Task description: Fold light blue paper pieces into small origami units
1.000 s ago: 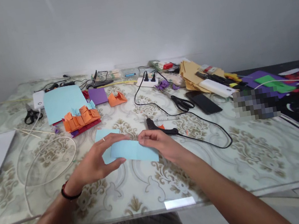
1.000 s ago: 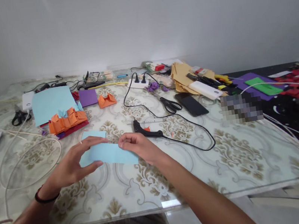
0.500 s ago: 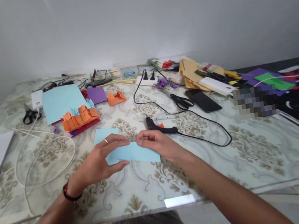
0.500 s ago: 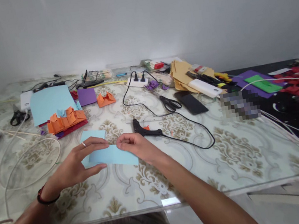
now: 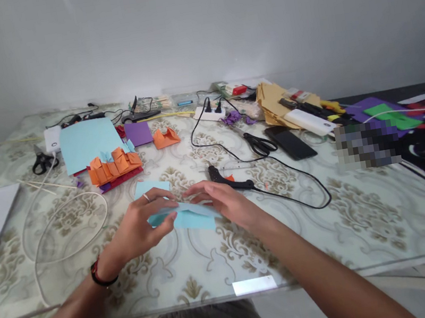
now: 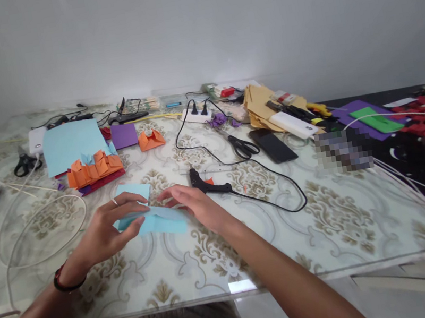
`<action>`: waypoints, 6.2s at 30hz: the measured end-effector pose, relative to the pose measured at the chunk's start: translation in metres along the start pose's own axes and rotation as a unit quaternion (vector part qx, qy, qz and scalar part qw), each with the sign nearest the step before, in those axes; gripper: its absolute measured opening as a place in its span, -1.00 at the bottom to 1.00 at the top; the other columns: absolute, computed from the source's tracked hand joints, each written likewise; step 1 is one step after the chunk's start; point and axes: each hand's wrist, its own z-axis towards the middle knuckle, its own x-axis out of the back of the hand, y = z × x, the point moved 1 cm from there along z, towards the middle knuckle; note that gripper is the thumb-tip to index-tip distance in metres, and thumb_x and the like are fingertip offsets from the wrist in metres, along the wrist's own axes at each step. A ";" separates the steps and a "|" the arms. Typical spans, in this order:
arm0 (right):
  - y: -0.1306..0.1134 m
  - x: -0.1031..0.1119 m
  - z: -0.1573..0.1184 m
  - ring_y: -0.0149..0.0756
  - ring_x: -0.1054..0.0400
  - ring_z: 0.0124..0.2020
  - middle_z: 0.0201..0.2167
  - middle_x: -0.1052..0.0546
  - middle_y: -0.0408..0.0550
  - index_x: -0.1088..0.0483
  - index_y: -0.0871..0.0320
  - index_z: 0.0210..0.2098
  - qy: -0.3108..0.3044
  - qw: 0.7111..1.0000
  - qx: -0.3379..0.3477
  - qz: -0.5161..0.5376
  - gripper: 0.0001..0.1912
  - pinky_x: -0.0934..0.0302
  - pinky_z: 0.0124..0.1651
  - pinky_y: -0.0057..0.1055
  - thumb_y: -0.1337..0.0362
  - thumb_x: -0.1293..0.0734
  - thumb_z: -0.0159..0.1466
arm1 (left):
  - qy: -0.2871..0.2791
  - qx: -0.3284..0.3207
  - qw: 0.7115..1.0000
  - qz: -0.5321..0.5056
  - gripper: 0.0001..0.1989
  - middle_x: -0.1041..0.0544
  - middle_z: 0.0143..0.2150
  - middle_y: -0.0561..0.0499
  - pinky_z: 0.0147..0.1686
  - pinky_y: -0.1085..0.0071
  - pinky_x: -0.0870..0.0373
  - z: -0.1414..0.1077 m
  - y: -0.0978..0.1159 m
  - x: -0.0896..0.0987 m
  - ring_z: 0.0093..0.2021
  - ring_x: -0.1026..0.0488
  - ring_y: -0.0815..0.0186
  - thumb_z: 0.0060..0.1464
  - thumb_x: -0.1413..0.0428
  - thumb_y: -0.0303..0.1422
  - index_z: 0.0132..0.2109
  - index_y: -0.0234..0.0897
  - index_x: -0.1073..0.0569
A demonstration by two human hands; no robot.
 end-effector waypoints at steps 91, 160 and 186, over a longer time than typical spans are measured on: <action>0.003 -0.023 -0.001 -0.36 -0.39 -0.42 -0.45 -0.51 -0.20 -0.46 0.15 -0.13 0.032 0.997 -0.038 -0.058 -0.59 -0.28 -0.29 -0.40 0.03 -0.53 0.18 | 0.078 0.276 0.901 -0.326 -0.38 -0.54 0.04 -0.13 -0.20 0.38 -0.54 -0.004 -0.003 -0.021 -0.08 -0.56 0.19 0.17 -0.29 -0.21 0.30 -0.19 -0.30; -0.007 -0.035 -0.014 -0.45 -0.34 -0.56 -0.58 -0.39 -0.24 -0.35 0.15 -0.46 0.023 0.994 -0.012 -0.103 -0.67 -0.22 -0.47 -0.52 0.12 -0.44 0.32 | -0.030 0.317 0.928 -0.194 -0.63 -0.45 -0.40 0.09 -0.38 0.46 -0.26 -0.004 0.013 -0.019 -0.37 -0.34 0.35 0.22 -0.17 -0.06 -0.33 -0.30 -0.52; -0.003 -0.032 -0.014 -0.43 -0.35 -0.60 -0.63 -0.41 -0.27 -0.35 0.12 -0.44 0.046 0.997 -0.021 -0.051 -0.66 -0.24 -0.50 -0.50 0.08 -0.48 0.27 | -0.058 0.343 0.915 -0.206 -0.63 -0.44 -0.43 0.09 -0.41 0.46 -0.22 -0.006 0.014 -0.021 -0.40 -0.31 0.35 0.21 -0.18 -0.05 -0.32 -0.30 -0.56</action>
